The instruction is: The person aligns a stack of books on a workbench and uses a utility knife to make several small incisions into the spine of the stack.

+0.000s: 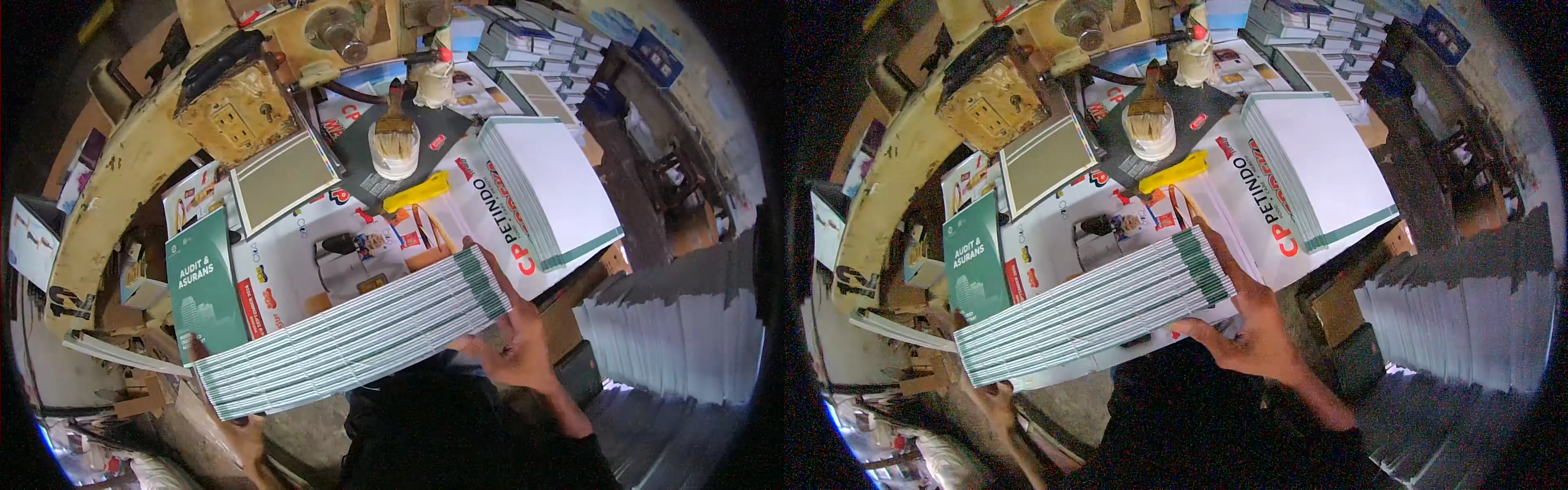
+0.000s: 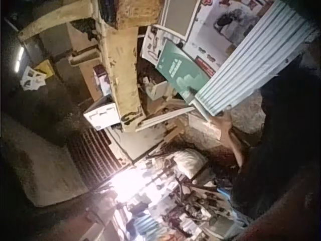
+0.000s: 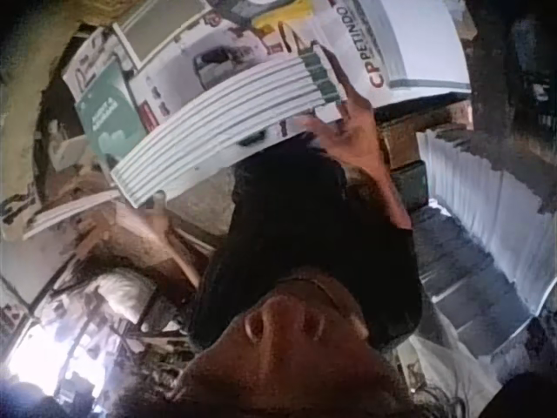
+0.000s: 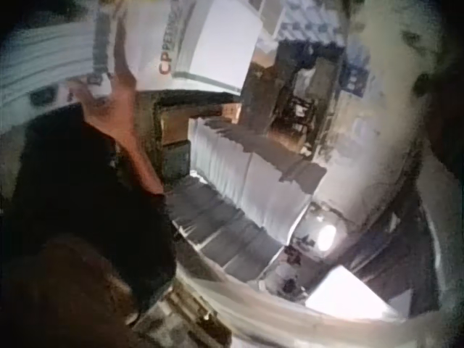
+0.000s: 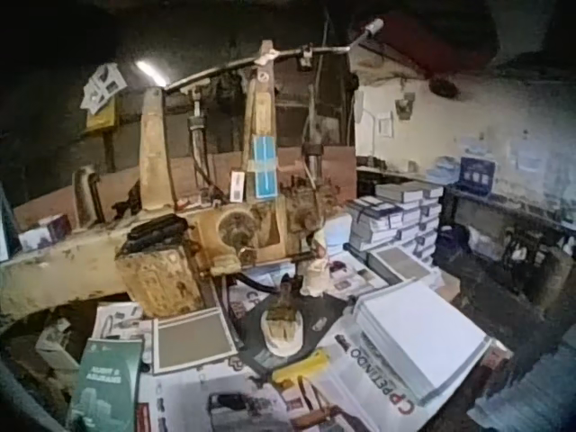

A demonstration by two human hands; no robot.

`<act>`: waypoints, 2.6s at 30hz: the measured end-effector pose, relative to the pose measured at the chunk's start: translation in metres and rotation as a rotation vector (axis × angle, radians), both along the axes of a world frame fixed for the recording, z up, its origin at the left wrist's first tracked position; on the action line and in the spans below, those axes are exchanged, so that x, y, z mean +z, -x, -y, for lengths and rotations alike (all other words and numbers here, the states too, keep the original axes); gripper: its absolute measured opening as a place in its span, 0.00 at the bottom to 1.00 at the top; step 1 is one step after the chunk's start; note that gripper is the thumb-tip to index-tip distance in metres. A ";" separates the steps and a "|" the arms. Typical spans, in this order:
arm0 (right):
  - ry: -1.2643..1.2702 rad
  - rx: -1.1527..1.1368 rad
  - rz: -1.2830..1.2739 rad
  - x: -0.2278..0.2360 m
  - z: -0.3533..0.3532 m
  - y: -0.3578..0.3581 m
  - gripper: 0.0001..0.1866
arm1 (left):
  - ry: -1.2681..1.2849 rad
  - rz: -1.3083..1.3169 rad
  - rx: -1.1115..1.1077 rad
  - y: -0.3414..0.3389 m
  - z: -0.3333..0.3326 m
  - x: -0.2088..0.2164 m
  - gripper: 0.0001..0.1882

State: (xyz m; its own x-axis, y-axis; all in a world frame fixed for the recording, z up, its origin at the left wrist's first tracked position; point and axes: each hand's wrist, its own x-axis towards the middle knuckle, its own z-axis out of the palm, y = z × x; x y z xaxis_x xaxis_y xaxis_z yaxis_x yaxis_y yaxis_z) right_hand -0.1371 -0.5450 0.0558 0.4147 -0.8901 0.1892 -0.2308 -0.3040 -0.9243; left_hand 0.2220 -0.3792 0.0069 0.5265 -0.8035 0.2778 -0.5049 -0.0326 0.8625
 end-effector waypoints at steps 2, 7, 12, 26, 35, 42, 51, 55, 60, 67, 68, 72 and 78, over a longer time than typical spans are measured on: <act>-0.112 -0.052 0.100 0.000 -0.005 -0.007 0.53 | -0.046 -0.110 0.165 0.004 -0.023 -0.042 0.54; 0.027 -0.057 -0.054 -0.006 0.002 -0.002 0.53 | -0.082 -0.147 0.107 0.011 -0.023 -0.036 0.46; -0.029 -0.038 0.062 -0.002 0.003 -0.011 0.54 | -0.083 -0.083 0.084 0.017 -0.022 -0.031 0.45; 0.634 -0.232 -0.329 -0.018 -0.020 0.000 0.35 | -0.149 -0.102 0.229 0.034 -0.041 -0.039 0.43; 0.682 -0.203 -0.361 -0.020 -0.022 0.009 0.34 | -0.172 -0.084 0.263 0.040 -0.046 -0.040 0.42; 0.659 -0.155 -0.432 -0.013 -0.028 0.015 0.33 | -0.168 -0.073 0.302 0.048 -0.055 -0.039 0.42; 0.494 -0.109 -0.546 -0.018 -0.027 0.024 0.30 | -0.119 0.004 0.488 0.064 -0.089 -0.037 0.41; 0.494 -0.318 -0.536 -0.027 -0.035 0.008 0.29 | -0.047 0.134 0.545 0.059 -0.079 -0.049 0.40; 0.688 -0.316 -0.303 -0.046 -0.021 0.012 0.34 | -0.011 0.297 0.577 0.038 -0.052 -0.075 0.40; 0.495 -0.403 -0.385 -0.132 -0.007 0.086 0.35 | 0.010 0.382 0.588 0.021 -0.030 -0.087 0.39; 0.494 -0.398 -0.373 -0.128 -0.010 0.078 0.34 | 0.015 0.394 0.596 0.020 -0.030 -0.084 0.39; 0.490 -0.419 -0.354 -0.112 -0.016 0.061 0.34 | 0.026 0.411 0.584 0.014 -0.021 -0.092 0.39; 0.557 -0.384 -0.289 -0.069 -0.006 0.023 0.32 | 0.045 0.430 0.577 0.009 -0.013 -0.093 0.38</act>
State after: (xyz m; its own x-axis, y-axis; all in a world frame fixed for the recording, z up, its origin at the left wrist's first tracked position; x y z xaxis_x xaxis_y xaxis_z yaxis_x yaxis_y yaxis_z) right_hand -0.1599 -0.5386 -0.0137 0.1949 -0.7867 0.5858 -0.6267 -0.5594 -0.5426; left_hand 0.2132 -0.3666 -0.0864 0.7004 -0.4133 0.5819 -0.7129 -0.3660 0.5982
